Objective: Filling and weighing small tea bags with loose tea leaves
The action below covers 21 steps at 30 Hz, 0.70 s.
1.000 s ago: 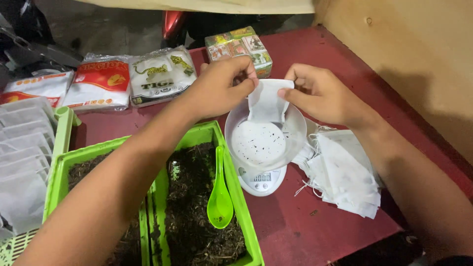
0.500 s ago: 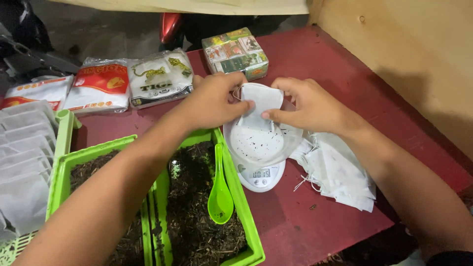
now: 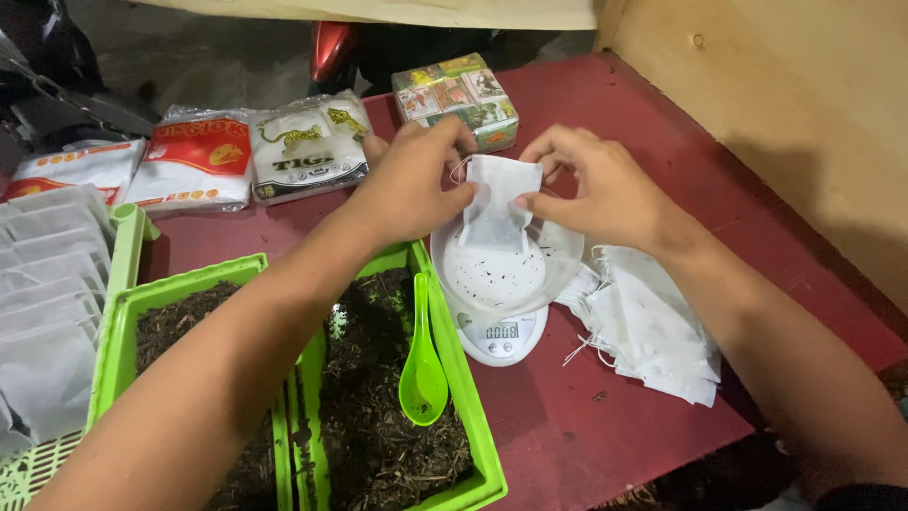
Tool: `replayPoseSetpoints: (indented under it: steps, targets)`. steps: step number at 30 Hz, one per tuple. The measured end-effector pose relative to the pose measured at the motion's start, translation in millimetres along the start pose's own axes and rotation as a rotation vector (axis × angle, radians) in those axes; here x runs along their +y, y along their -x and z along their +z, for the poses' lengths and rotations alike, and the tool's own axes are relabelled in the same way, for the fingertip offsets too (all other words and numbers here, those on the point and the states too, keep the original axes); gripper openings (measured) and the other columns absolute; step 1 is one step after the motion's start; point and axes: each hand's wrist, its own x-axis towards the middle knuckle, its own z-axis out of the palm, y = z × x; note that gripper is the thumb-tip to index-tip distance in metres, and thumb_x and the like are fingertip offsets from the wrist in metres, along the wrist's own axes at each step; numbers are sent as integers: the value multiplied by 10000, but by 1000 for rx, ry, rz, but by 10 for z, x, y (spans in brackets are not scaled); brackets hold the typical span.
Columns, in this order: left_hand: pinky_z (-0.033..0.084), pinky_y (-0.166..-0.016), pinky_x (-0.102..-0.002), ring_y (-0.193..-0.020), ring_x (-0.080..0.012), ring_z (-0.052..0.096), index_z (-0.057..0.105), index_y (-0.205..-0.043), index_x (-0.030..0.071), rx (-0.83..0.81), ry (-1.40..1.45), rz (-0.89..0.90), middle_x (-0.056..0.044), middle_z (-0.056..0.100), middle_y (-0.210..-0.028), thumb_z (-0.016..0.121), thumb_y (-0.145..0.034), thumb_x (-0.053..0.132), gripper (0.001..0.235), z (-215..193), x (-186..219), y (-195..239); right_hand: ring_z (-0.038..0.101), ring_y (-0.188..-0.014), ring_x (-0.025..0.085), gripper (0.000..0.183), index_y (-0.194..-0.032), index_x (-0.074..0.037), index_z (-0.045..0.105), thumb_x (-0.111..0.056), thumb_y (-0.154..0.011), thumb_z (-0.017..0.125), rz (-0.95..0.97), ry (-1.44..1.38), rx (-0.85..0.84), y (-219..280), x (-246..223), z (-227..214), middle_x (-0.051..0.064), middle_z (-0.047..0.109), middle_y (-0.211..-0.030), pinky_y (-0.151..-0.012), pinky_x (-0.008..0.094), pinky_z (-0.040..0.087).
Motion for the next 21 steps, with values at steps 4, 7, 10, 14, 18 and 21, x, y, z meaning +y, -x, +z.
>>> replayPoseSetpoints:
  steps: [4, 7, 10, 14, 18, 21]
  targets:
    - [274, -845, -460, -1074, -259, 570, 549, -1185, 244, 50, -52, 18, 60, 664, -860, 743, -814, 322, 426, -34, 2, -4, 658, -915, 208, 418, -1155, -166, 673, -199, -774, 841, -52, 34, 43, 32, 5, -113, 31, 771, -901, -789, 331, 499]
    - [299, -859, -483, -1047, -272, 577, 592, -1129, 231, 69, -54, 7, 40, 664, -841, 724, -827, 287, 334, -103, 56, 5, 651, -888, 225, 326, -1102, -136, 683, -134, -803, 814, -128, 25, 76, 13, 35, -157, 46, 767, -899, -783, 337, 499]
    - [299, -830, -470, -1035, -256, 577, 610, -1078, 247, 97, -82, 9, 68, 654, -813, 706, -846, 286, 254, -98, 65, 17, 657, -884, 214, 248, -1041, -124, 693, -102, -822, 807, -143, 9, 107, 46, -16, -197, 31, 769, -888, -784, 321, 501]
    - [247, -797, -423, -994, -212, 548, 620, -914, 222, 177, 2, -2, 95, 646, -771, 605, -826, 198, 93, -76, 119, 61, 605, -901, 118, 110, -996, -121, 693, -120, -946, 792, -166, 56, 139, 66, -21, -221, -14, 743, -914, -773, 296, 422]
    - [244, -779, -422, -935, -203, 543, 619, -841, 240, 233, -7, -15, 120, 627, -710, 599, -826, 176, 69, -20, 133, 83, 604, -869, 122, 95, -976, -106, 698, -80, -955, 787, -224, 61, 163, 44, 80, -218, -10, 736, -933, -792, 297, 415]
    - [245, -780, -410, -909, -182, 544, 611, -829, 250, 233, 10, -13, 133, 601, -688, 609, -830, 178, 72, -6, 131, 100, 623, -866, 129, 99, -970, -109, 693, -87, -958, 789, -234, 90, 168, 35, 118, -218, -13, 737, -930, -796, 306, 423]
